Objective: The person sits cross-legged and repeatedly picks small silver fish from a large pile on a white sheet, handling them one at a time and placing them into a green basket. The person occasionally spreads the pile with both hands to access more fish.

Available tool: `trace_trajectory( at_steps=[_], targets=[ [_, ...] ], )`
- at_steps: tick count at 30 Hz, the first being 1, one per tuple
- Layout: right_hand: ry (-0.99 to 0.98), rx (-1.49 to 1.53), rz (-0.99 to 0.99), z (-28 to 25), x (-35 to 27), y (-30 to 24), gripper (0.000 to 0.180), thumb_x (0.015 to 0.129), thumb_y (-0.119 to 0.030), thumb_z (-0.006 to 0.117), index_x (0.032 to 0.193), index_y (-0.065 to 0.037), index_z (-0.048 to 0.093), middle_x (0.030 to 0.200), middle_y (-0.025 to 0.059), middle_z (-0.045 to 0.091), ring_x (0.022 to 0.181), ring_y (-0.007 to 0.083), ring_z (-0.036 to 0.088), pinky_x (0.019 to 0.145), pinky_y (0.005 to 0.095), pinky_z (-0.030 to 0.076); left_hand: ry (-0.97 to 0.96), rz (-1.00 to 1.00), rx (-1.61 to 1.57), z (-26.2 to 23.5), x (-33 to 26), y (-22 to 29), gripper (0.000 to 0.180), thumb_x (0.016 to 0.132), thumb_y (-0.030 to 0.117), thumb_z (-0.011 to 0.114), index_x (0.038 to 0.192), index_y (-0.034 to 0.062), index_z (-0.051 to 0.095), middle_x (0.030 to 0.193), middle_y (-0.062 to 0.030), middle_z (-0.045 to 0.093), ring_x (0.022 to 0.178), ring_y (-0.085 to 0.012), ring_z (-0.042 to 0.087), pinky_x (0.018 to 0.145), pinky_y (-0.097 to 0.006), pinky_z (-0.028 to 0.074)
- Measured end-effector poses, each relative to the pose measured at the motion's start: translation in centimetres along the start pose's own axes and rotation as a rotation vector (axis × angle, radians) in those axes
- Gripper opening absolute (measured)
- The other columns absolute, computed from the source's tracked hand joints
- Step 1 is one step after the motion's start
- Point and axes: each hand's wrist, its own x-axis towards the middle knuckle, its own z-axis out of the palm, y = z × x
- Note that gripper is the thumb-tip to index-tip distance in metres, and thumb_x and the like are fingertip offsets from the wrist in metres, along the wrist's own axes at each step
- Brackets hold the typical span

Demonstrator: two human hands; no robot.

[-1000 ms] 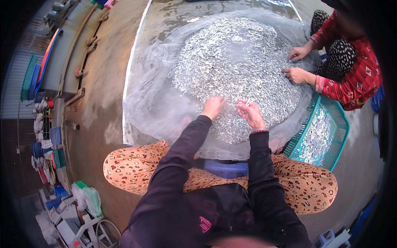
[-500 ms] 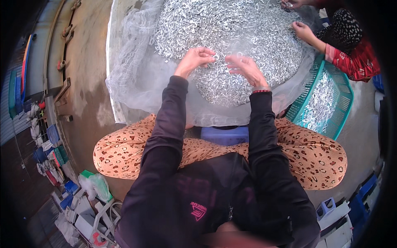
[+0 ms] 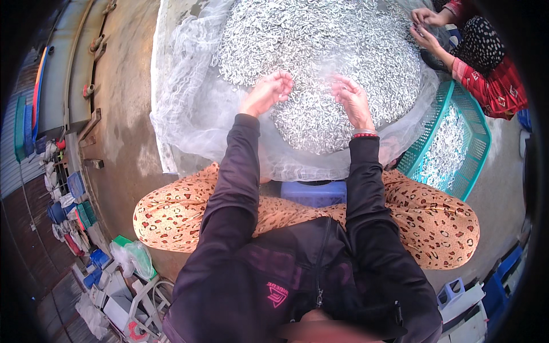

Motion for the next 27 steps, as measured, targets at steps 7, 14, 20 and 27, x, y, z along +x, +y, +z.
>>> trace_trajectory(
  at_steps=[7,14,20,27],
  targets=[
    [0.081,-1.228,-0.214,2.8,-0.4,7.3,0.030,0.070,-0.005,0.067,0.100,-0.007,0.063,0.071,0.0118,0.060,0.067,0.0203,0.061,0.064,0.0307,0.049,0.494,0.208,1.185,-1.4,1.8,-6.6,0.017,0.079,0.014,0.060,0.095,0.0079,0.061,0.075,-0.0062,0.055,0.066,-0.0183,0.054,0.055,-0.032,0.044],
    [-0.063,-0.017,0.090,2.4,0.7,4.1,0.023,0.077,-0.004,0.064,0.099,0.002,0.062,0.085,0.0138,0.067,0.068,0.0170,0.063,0.058,0.0264,0.049,0.566,0.166,1.599,-0.8,1.1,-7.6,0.018,0.081,0.022,0.064,0.095,0.0111,0.065,0.091,-0.0140,0.057,0.083,-0.0306,0.060,0.073,-0.042,0.047],
    [-0.167,0.012,0.149,2.7,0.6,-0.3,0.030,0.084,-0.003,0.060,0.112,0.006,0.057,0.091,0.0102,0.063,0.074,0.0131,0.058,0.067,0.0220,0.046,0.399,0.201,0.586,1.3,1.7,-2.7,0.023,0.092,0.024,0.053,0.108,0.0079,0.057,0.075,-0.0038,0.057,0.050,-0.0081,0.043,0.045,-0.024,0.035],
    [-0.165,0.451,0.227,3.3,-0.6,-0.4,0.030,0.086,-0.003,0.054,0.115,0.004,0.051,0.100,0.0111,0.059,0.100,0.0247,0.058,0.084,0.0350,0.049,0.159,0.154,-0.022,4.9,0.3,0.2,0.029,0.095,0.028,0.048,0.115,0.0060,0.051,0.081,-0.0001,0.051,0.050,-0.0007,0.030,0.040,-0.016,0.022]
  ],
)
